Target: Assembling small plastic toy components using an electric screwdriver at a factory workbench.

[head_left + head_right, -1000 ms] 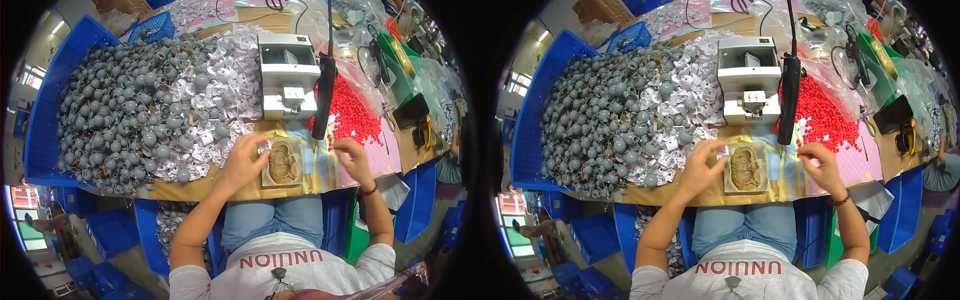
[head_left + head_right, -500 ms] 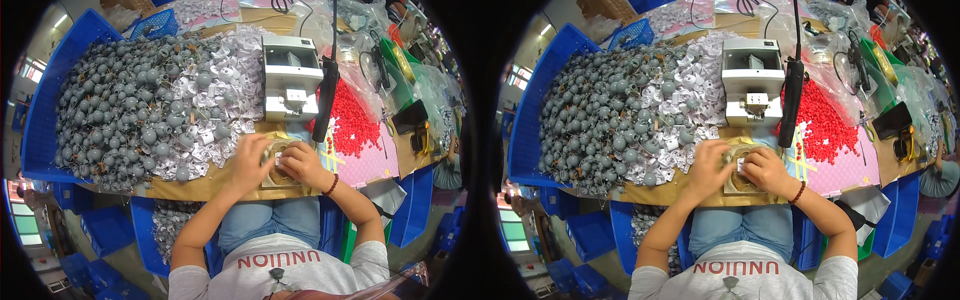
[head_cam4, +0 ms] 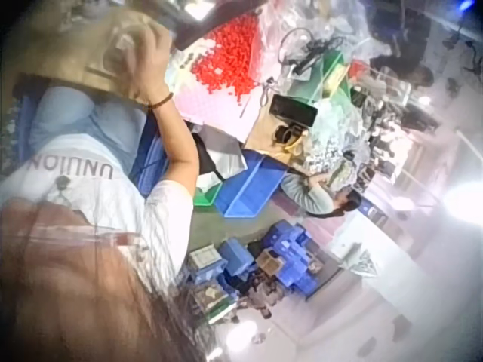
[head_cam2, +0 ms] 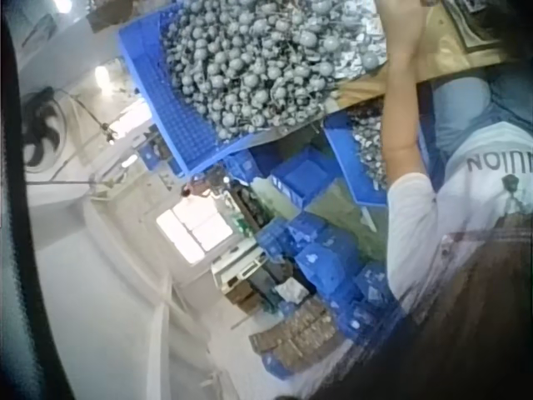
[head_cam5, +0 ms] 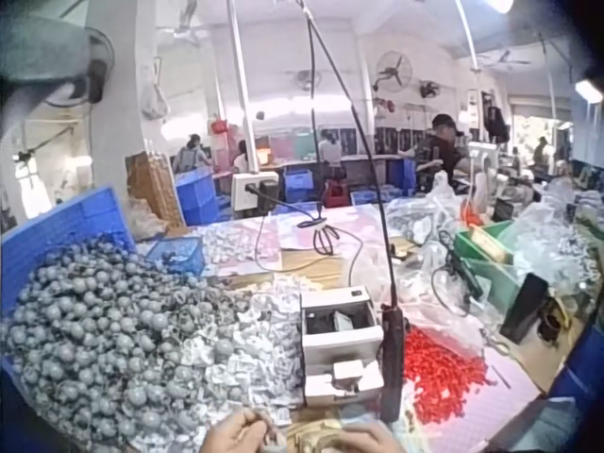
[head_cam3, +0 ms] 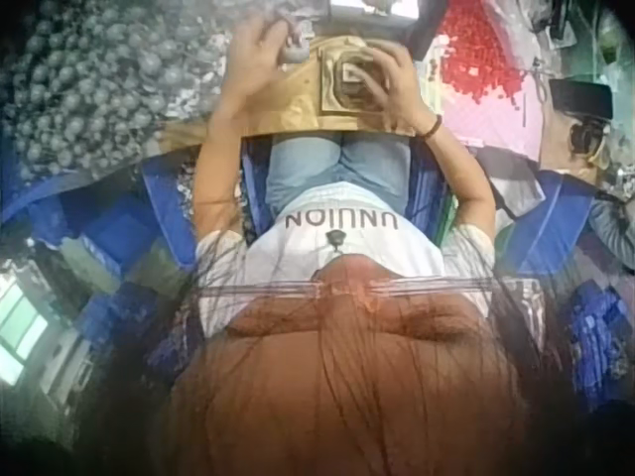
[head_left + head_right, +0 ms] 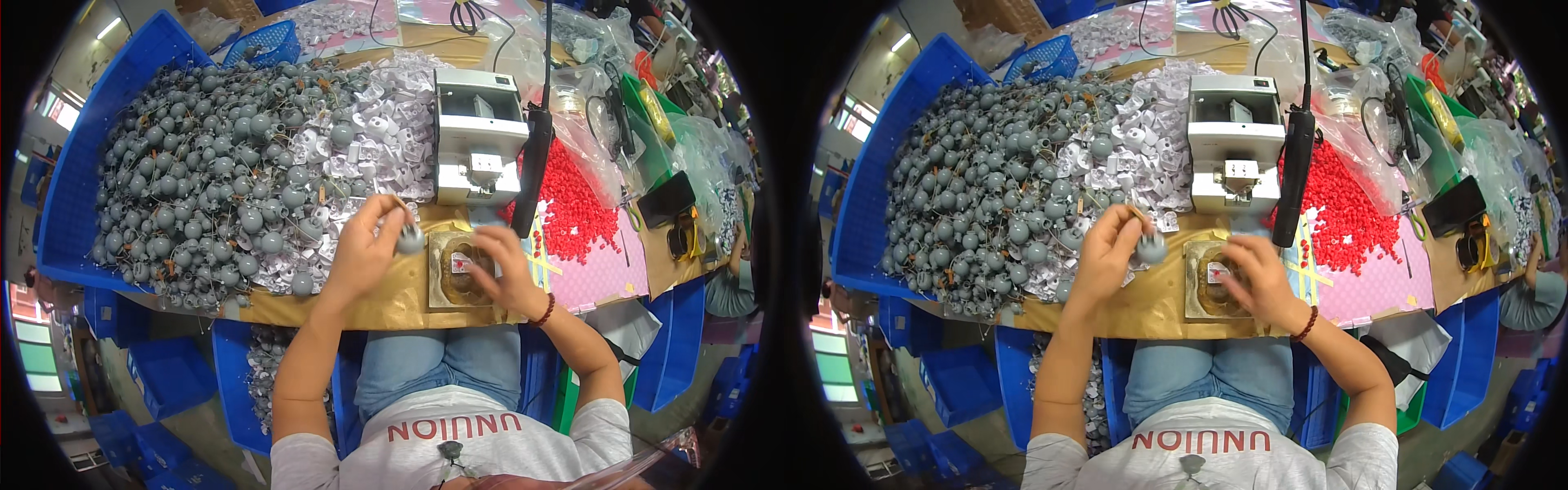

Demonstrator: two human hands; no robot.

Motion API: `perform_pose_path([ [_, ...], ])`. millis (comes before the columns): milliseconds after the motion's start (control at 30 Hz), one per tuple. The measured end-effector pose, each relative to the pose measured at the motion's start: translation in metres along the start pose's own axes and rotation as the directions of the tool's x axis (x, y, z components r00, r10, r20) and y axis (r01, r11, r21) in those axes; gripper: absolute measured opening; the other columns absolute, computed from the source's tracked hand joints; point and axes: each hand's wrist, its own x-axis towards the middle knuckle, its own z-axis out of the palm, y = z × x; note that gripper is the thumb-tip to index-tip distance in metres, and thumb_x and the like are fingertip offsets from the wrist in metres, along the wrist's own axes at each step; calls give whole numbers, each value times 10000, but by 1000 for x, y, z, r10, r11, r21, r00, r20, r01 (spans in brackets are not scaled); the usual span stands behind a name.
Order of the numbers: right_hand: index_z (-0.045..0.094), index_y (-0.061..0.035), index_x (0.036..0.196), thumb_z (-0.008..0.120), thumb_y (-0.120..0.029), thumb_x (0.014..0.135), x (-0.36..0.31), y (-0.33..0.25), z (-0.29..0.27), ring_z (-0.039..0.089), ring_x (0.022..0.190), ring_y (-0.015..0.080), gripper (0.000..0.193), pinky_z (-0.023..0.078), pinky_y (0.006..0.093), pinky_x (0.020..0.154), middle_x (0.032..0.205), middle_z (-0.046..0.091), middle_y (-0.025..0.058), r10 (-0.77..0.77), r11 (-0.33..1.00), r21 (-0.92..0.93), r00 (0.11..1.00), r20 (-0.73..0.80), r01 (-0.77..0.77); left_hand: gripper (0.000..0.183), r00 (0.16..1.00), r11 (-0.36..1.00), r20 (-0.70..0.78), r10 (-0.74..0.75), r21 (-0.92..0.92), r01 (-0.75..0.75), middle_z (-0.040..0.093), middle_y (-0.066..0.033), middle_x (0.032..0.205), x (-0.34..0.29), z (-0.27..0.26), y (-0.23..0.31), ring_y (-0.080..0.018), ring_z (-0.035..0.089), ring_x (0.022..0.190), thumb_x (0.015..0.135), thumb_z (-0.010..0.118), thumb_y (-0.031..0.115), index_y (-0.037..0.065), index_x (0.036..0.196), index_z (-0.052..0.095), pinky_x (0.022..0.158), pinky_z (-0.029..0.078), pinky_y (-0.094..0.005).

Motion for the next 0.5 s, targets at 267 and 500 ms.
perform_pose_path([
  [267, 616, -29, 1292, 669, 89, 833, 35, -44, -42, 637, 1070, 292, 477, 512, 377, 911, 1177, 632, 151, -105, 857, 514, 964, 244, -37, 289, 732, 592, 680, 34, -604, 534, 638, -70, 974, -53, 54, -12, -170, 661, 824, 1092, 451, 298, 45, 1054, 584, 834, 547, -363],
  [500, 701, -16, 1132, 709, 56, 856, -11, -28, -36, 681, 862, 219, 285, 542, 295, 720, 996, 663, 109, 134, 912, 334, 941, 311, -240, 400, 599, -42, 730, -328, -645, 763, 634, -88, 1109, -78, 82, -57, -172, 664, 850, 1065, 508, 419, 62, 1234, 572, 766, 559, -308],
])
